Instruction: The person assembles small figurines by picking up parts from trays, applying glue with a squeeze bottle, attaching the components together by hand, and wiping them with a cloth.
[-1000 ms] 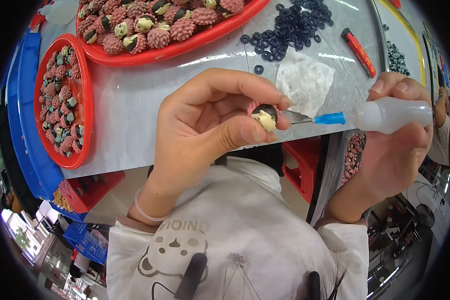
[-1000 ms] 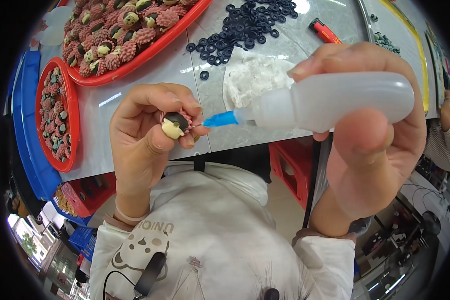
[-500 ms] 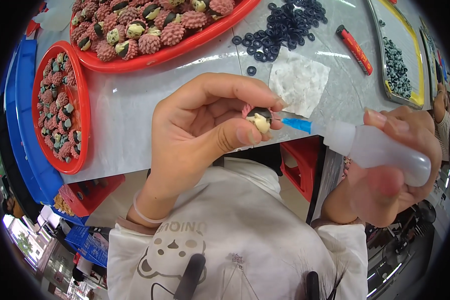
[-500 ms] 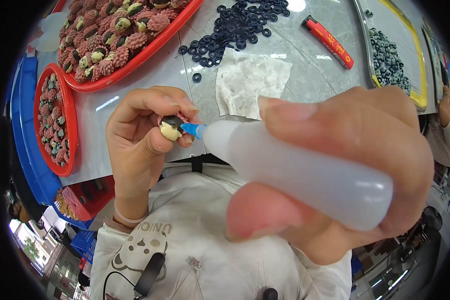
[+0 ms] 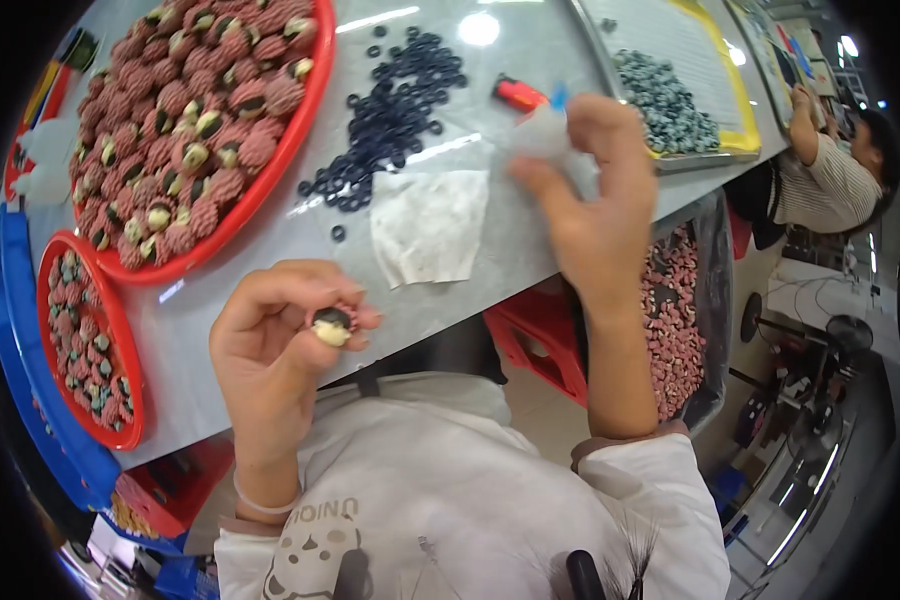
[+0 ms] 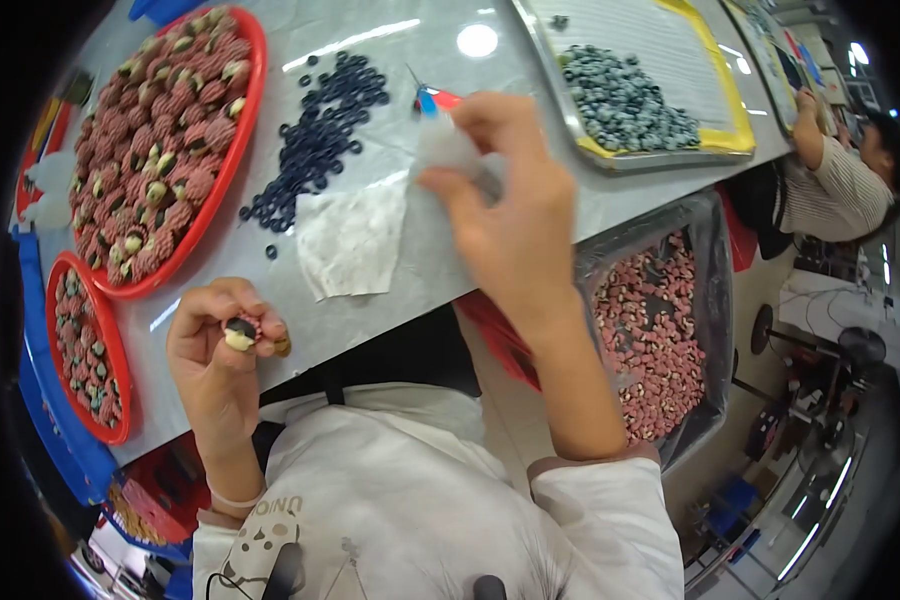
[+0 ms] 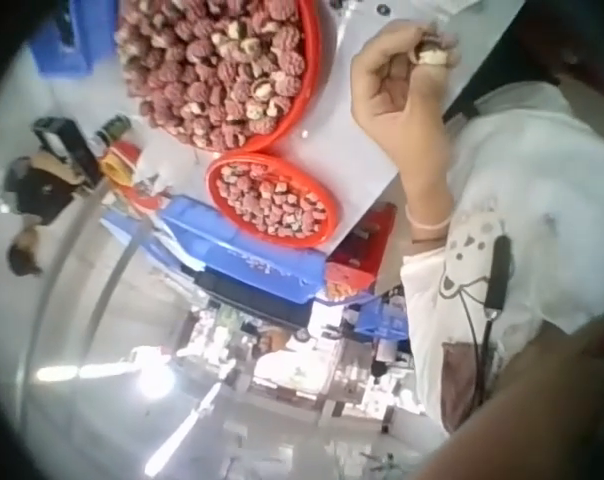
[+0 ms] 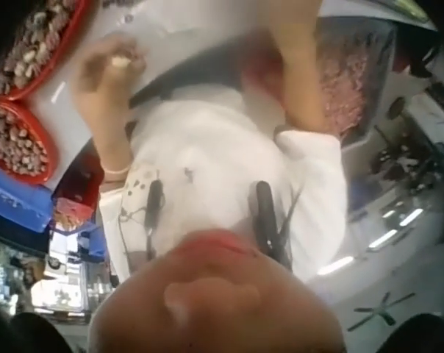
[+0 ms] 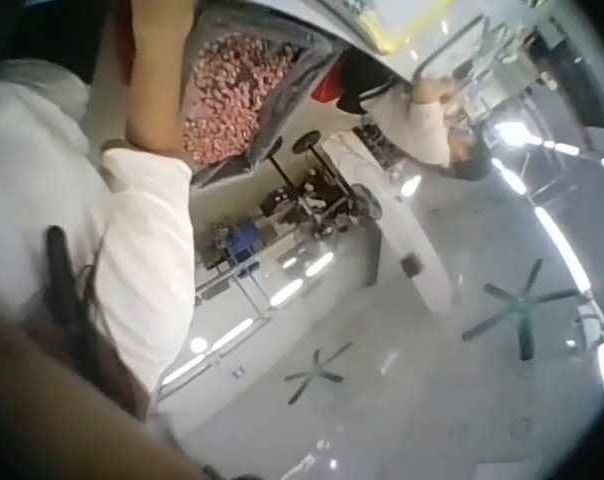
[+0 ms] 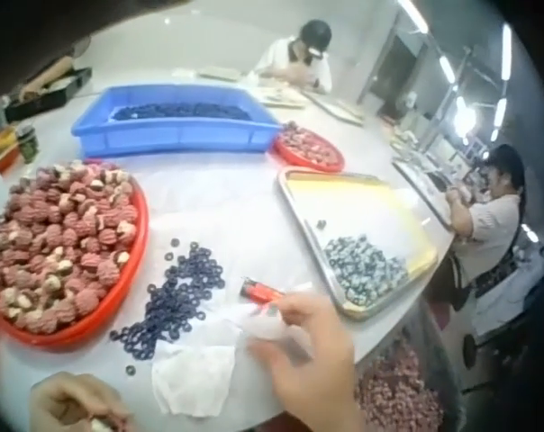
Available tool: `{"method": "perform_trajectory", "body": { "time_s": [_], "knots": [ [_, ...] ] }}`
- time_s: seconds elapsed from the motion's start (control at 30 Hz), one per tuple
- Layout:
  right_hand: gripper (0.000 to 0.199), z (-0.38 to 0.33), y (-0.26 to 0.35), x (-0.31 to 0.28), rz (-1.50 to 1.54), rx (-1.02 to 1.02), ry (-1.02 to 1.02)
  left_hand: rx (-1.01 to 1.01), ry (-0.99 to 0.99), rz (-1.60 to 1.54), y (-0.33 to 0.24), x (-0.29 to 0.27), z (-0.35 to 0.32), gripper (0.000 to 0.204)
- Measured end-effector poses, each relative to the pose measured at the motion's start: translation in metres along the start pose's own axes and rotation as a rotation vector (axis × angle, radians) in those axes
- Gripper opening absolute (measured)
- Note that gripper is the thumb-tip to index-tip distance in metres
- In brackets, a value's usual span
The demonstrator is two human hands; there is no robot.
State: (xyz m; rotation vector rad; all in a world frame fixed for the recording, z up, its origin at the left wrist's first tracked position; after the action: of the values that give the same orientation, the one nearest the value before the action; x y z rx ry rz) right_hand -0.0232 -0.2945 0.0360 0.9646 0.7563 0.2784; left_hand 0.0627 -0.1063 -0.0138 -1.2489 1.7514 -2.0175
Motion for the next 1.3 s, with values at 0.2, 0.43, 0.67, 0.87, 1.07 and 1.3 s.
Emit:
{"method": "perform_trajectory", "body": {
  "time_s": [0.2,0.43,0.67,0.87,1.07,1.3],
  "knots": [
    [0.025,0.015,0.007,-0.031,-0.207,-0.054,0.108,0.07,0.019,-0.014,-0.005,0.001,0.005,0.03],
    [0.014,0.046,-0.044,-0.077,-0.575,0.045,0.097,0.036,0.028,-0.003,-0.001,0.004,0.006,0.03],
    [0.017,0.023,-0.016,-0.095,0.211,0.162,-0.043,0.028,0.03,-0.055,-0.003,0.002,0.003,0.029],
    [0.018,-0.011,0.012,-0.021,0.909,0.224,0.256,0.004,0.104,-0.185,-0.004,0.015,0.001,0.029],
    [0.023,-0.039,0.02,0.04,1.126,0.505,0.448,-0.039,0.088,-0.135,-0.003,0.028,0.0,0.038],
    [0.025,-0.055,0.029,0.064,1.073,0.596,0.549,-0.071,0.047,-0.124,0.001,0.021,-0.006,0.039]
  ]
}}
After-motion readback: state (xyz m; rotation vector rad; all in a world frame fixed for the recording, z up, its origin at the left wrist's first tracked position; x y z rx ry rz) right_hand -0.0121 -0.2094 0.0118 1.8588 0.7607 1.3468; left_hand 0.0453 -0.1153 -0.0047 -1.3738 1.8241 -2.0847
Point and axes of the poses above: each hand's wrist, its own z-axis towards the middle knuckle, its own x-axis out of the palm, y = z × x, the point moved 10 cm from there along z, towards the middle knuckle, and after that the axes turned 4 degrees about x, right-handed, at the moved point
